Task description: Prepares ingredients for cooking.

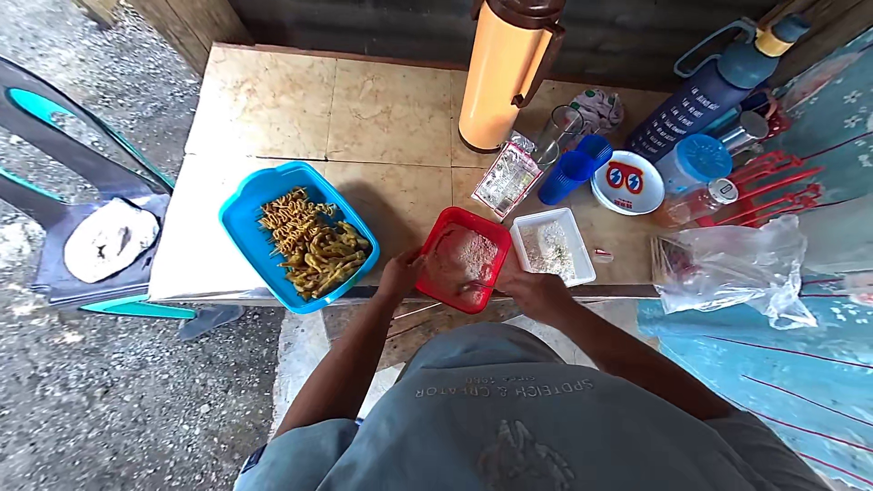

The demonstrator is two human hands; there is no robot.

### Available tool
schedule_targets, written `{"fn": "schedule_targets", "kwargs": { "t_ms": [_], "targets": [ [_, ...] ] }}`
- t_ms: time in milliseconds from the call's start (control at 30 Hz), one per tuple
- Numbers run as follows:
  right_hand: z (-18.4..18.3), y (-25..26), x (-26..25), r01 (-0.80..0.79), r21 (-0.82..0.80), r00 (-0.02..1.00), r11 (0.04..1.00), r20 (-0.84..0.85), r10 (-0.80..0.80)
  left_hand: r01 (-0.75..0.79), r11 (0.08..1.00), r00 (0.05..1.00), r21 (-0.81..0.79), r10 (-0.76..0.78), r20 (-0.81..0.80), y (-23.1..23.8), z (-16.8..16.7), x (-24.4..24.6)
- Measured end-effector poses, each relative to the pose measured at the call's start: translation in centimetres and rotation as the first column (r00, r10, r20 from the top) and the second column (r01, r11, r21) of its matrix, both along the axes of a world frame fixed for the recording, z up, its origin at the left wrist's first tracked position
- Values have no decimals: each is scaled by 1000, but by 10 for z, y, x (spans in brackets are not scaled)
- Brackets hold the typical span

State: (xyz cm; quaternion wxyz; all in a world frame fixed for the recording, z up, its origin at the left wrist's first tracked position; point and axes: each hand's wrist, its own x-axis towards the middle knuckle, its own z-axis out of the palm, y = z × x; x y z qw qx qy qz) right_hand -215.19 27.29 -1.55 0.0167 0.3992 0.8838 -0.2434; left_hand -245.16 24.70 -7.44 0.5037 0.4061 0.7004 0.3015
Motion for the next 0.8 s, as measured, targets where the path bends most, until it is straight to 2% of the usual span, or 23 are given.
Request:
{"fn": "schedule_targets", "kwargs": {
  "t_ms": [67,167,233,333,433,533,600,667,733,800],
  "targets": [
    [-12,5,-22,83,29,996,996,-27,-82,-47,999,999,14,47,25,-10,3,3],
    [7,21,-26,221,-8,969,975,117,-219,-66,996,998,-64,67,9,-28,12,7],
    [22,20,-12,191,-17,965,982,185,-184,-46,990,999,-134,48,9,-37,15,7],
    [23,3,-15,119,-43,979,992,172,-110,-15,996,999,-93,10,-49,-35,13,4],
    [4,5,-41,192,-26,974,981,130,-187,78,996,986,-36,-82,-142,-18,15,-4],
    [19,31,-41,266,-21,954,964,148,-260,16,999,983,35,-9,-183,-12,10,-10],
    [21,43,-35,297,48,944,954,133,-301,-40,999,984,24,44,-171,-20,11,-8],
    [5,47,-40,309,68,941,949,122,-315,-63,997,993,-34,59,-102,-31,15,6],
    [-10,38,-51,265,4,954,964,142,-263,-60,996,998,-70,58,-38,-35,13,18],
    [-6,19,-55,179,-35,976,983,135,-173,-76,996,997,-57,75,-19,-33,10,19]
  ]
}}
